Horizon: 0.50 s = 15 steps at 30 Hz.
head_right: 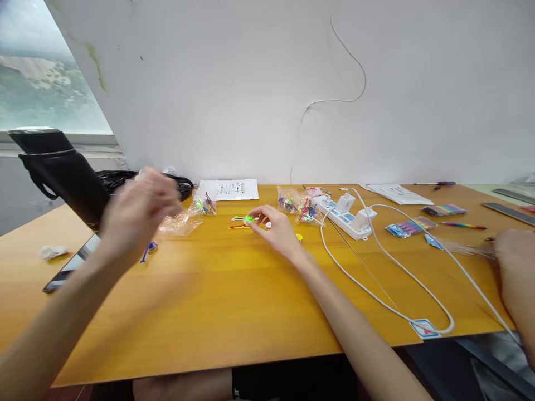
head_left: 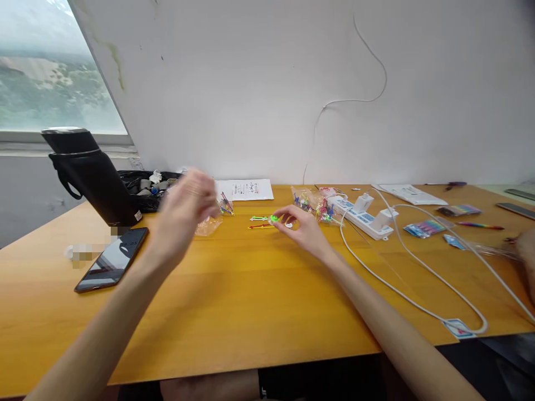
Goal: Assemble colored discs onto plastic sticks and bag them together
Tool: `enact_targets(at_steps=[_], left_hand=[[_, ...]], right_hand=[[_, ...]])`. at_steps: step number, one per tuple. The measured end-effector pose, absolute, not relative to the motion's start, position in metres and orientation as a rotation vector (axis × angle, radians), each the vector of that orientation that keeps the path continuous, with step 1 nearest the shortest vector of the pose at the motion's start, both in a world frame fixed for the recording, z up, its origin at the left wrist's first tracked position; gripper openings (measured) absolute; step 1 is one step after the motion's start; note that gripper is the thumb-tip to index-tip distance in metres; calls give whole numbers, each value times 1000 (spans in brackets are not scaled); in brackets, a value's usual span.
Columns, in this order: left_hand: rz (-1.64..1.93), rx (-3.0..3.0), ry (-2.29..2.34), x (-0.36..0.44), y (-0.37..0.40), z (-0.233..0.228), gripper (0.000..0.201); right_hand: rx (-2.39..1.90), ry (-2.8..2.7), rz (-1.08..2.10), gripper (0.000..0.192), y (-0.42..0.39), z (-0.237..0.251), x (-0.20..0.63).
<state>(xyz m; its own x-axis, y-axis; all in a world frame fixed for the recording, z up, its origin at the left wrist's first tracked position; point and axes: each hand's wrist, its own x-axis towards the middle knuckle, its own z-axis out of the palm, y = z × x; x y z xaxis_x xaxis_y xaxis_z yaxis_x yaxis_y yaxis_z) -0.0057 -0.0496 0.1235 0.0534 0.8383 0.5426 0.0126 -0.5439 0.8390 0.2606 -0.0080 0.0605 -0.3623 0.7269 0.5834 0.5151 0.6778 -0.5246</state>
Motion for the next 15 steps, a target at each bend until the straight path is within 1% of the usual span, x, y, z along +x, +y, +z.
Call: enact_targets(at_steps=[2, 4, 6, 8, 11, 15], left_hand=[[1426, 1702, 856, 14, -33, 102, 21], [1304, 1628, 887, 33, -17, 74, 28], [1203, 1414, 880, 46, -6, 48, 33], [1090, 1209, 773, 53, -4, 28, 38], [1061, 1032, 669, 53, -8, 10, 38], [1079, 957, 677, 48, -10, 2, 30]], right_hand=[[-939, -2058, 315, 20, -3, 66, 255], [-926, -2093, 313, 19, 4, 69, 251], [-913, -2147, 326, 19, 12, 70, 247], [-898, -2211, 345, 17, 18, 68, 243], [-889, -2294, 333, 15, 23, 60, 236], [-895, -2349, 320, 18, 20, 54, 232]])
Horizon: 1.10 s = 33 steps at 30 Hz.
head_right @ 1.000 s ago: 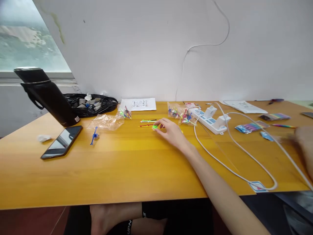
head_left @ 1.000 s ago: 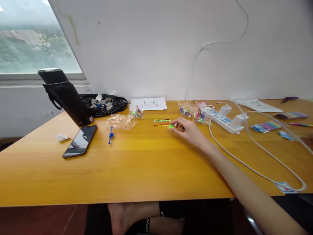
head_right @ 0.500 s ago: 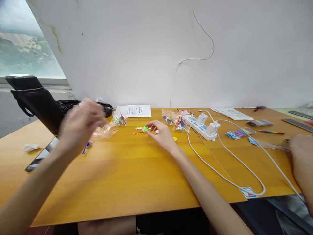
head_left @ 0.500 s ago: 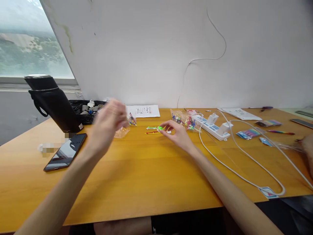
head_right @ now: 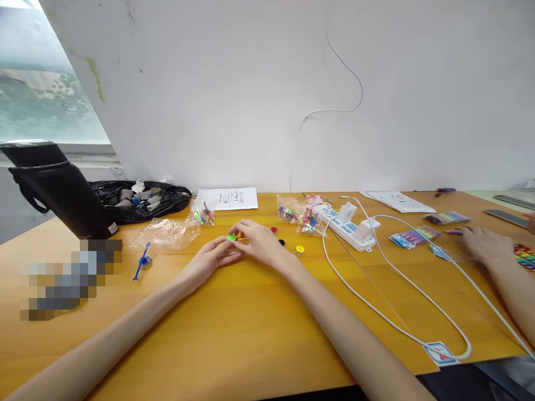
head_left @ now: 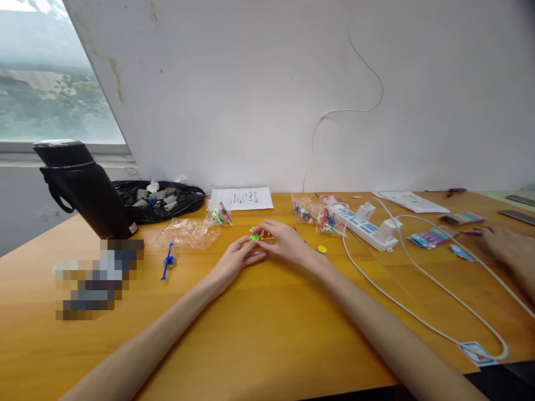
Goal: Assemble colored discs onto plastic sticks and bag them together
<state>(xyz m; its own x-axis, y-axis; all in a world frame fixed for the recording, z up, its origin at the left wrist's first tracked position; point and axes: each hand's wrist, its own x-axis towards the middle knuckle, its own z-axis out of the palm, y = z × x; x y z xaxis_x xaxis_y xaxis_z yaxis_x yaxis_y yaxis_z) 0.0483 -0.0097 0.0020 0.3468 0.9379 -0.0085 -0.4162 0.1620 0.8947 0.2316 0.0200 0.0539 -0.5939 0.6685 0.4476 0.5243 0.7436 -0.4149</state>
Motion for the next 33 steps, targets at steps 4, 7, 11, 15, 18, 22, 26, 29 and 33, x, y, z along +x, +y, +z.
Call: enact_targets(at_steps=[4, 7, 11, 15, 18, 22, 26, 29, 33], left_hand=[[1086, 974, 683, 47, -8, 3, 29], [1042, 990, 693, 48, -11, 6, 31], [991, 1054, 705, 50, -14, 8, 30], [969, 1094, 685, 48, -16, 9, 30], [969, 1066, 689, 48, -15, 10, 31], [996, 1024, 710, 48, -13, 9, 31], [1004, 997, 685, 48, -12, 7, 30], [1003, 1004, 677, 47, -13, 8, 31], [1022, 991, 671, 48, -15, 13, 33]], right_hand=[[-878, -2321, 519, 29, 24, 59, 237], [-1015, -2245, 491, 26, 38, 63, 242], [-1355, -2277, 128, 20, 66, 61, 242], [-1513, -2430, 14, 24, 85, 56, 238], [-1495, -2479, 20, 17, 90, 52, 236], [-1471, -2498, 27, 14, 90, 49, 235], [-1434, -2532, 28, 13, 89, 50, 235], [-1415, -2545, 7, 12, 87, 50, 235], [-1405, -2533, 11, 16, 84, 48, 236]])
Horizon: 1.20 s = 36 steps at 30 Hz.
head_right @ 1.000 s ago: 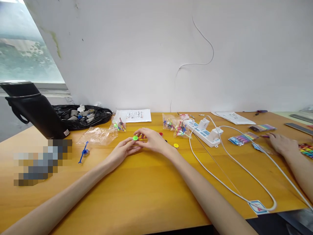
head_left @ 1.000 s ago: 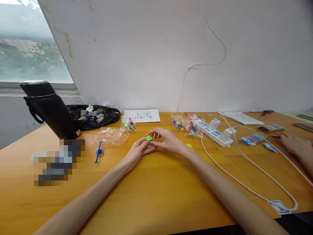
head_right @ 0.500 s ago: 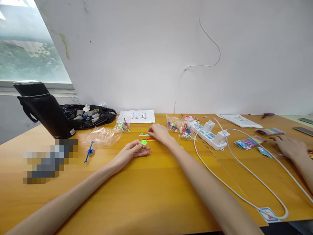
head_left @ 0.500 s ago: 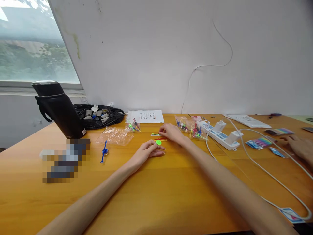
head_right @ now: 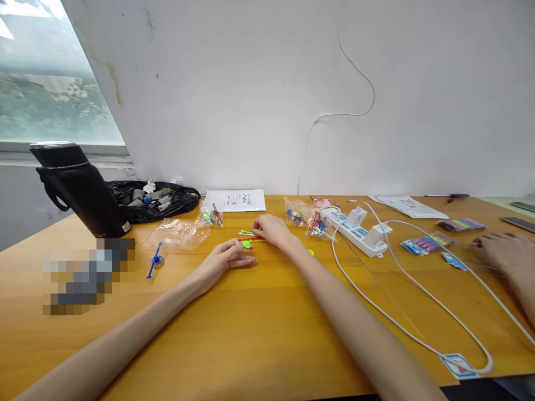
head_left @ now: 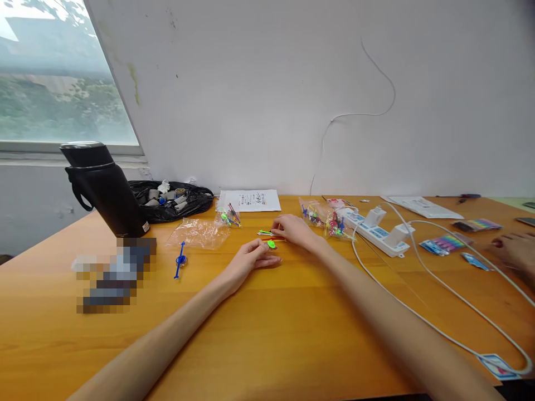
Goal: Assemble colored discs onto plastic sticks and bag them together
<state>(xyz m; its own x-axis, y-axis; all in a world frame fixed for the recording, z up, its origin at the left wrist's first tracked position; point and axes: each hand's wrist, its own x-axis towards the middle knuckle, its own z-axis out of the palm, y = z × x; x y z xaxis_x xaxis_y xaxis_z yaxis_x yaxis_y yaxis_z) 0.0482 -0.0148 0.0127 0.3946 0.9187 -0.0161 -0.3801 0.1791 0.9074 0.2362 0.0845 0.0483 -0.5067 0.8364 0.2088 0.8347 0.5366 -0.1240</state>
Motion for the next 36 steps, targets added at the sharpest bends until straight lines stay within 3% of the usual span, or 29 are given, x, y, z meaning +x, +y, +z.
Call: enact_targets(at_steps=[10, 17, 22, 27, 36], left_hand=[[1049, 1025, 659, 48, -13, 12, 34], [1086, 1000, 636, 49, -12, 7, 37], [1161, 968, 683, 49, -13, 9, 42], [1152, 1084, 641, 49, -14, 10, 42], [1164, 1129, 701, 49, -13, 9, 41]], right_hand=[[-1334, -2286, 73, 16, 91, 41, 238], [-989, -1836, 711, 26, 56, 72, 244], [-999, -1685, 1053, 35, 20, 45, 252], [-936, -1601, 1162, 36, 13, 19, 249], [-903, -1689, 1169, 28, 2, 22, 238]])
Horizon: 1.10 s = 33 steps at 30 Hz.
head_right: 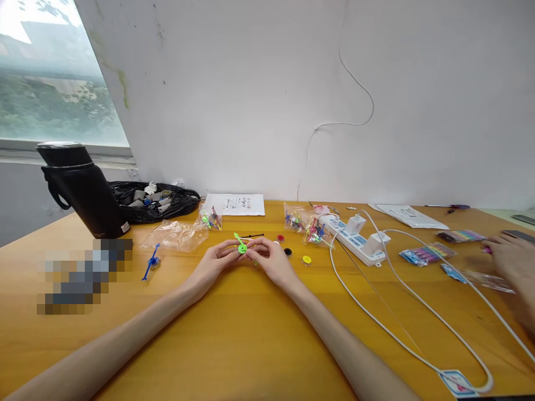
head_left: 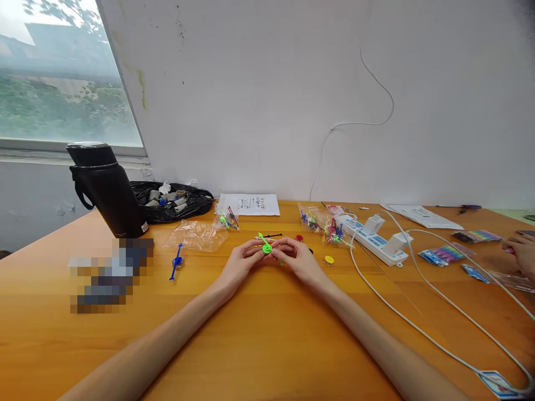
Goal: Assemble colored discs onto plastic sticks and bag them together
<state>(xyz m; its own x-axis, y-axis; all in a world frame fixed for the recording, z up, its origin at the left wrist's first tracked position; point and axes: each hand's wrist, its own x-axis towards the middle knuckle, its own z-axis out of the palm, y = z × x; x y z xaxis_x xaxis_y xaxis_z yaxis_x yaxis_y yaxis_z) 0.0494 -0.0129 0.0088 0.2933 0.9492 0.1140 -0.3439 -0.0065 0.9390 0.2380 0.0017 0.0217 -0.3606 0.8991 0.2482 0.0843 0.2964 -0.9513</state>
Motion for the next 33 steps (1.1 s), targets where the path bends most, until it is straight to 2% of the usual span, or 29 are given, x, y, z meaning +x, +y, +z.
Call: enact_targets(at_steps=[18, 26, 33], left_hand=[[1171, 1299, 657, 51, -17, 16, 39], [1247, 1416, 756, 49, -18, 17, 36], [1280, 1370, 776, 44, -10, 16, 44]], right_hand=[[-974, -1715, 1096, 27, -4, 22, 236], [-978, -1846, 912, 24, -13, 25, 230], [-1024, -2056, 758, 28, -14, 23, 232]])
